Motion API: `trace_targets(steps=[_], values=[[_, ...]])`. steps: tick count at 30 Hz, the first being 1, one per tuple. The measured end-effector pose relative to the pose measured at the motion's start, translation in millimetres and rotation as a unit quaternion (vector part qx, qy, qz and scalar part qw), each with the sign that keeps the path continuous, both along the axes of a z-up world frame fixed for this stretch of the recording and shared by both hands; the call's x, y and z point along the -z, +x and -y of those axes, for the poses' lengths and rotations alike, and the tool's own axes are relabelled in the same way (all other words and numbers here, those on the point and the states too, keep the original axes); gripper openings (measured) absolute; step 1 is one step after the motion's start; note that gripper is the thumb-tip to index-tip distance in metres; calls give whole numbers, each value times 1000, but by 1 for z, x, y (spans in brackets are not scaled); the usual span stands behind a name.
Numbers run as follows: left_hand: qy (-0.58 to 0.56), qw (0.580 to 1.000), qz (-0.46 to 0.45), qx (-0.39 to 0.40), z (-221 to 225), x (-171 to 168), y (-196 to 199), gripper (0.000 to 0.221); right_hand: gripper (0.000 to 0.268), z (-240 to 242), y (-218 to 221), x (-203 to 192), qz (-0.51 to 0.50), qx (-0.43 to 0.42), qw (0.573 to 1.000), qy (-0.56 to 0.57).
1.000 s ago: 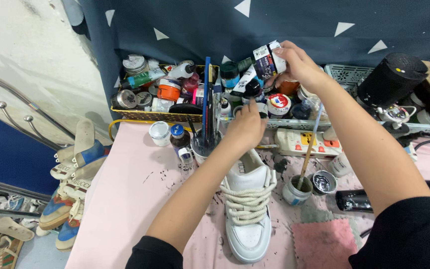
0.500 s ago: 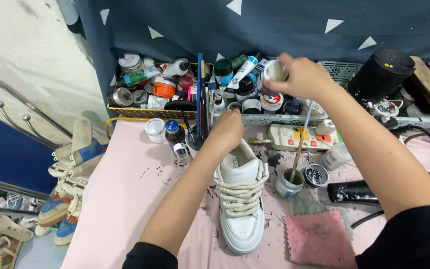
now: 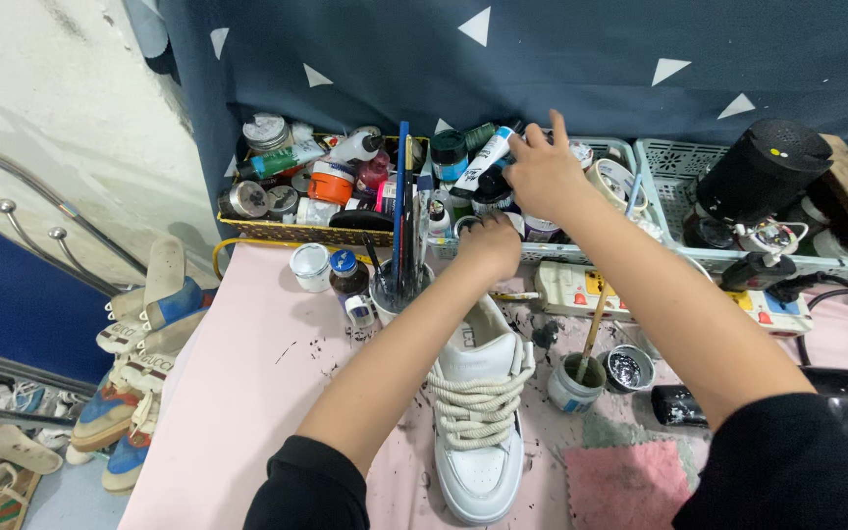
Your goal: The person paints a design on a white sneaker by dipping a brush into a jar of paint, wiping the brush on a cloth, and applying paint to the side of the shoe.
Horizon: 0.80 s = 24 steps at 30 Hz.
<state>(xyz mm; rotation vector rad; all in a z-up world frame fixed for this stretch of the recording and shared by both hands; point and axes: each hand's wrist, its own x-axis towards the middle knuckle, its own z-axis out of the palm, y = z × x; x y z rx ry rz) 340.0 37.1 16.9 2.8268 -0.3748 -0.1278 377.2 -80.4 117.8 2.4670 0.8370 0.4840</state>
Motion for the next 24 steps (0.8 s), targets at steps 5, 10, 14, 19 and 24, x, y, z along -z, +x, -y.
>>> trace_targets(steps=[5, 10, 14, 19, 24], values=[[45, 997, -35, 50, -7, -10, -28, 95, 55, -31, 3, 12, -100, 117, 988, 29], [19, 999, 1, 50, -8, 2, -26, 83, 84, -50, 8, 24, -164, 184, 969, 10], [-9, 998, 12, 65, -8, 1, -41, 81, 78, -35, 29, 32, -159, 187, 960, 135], [-80, 996, 17, 46, -17, -21, -67, 80, 75, -8, 36, -18, -264, 211, 871, 357], [-318, 943, 19, -99, -35, -72, -98, 85, 76, 4, -7, -62, -337, 123, 779, 514]])
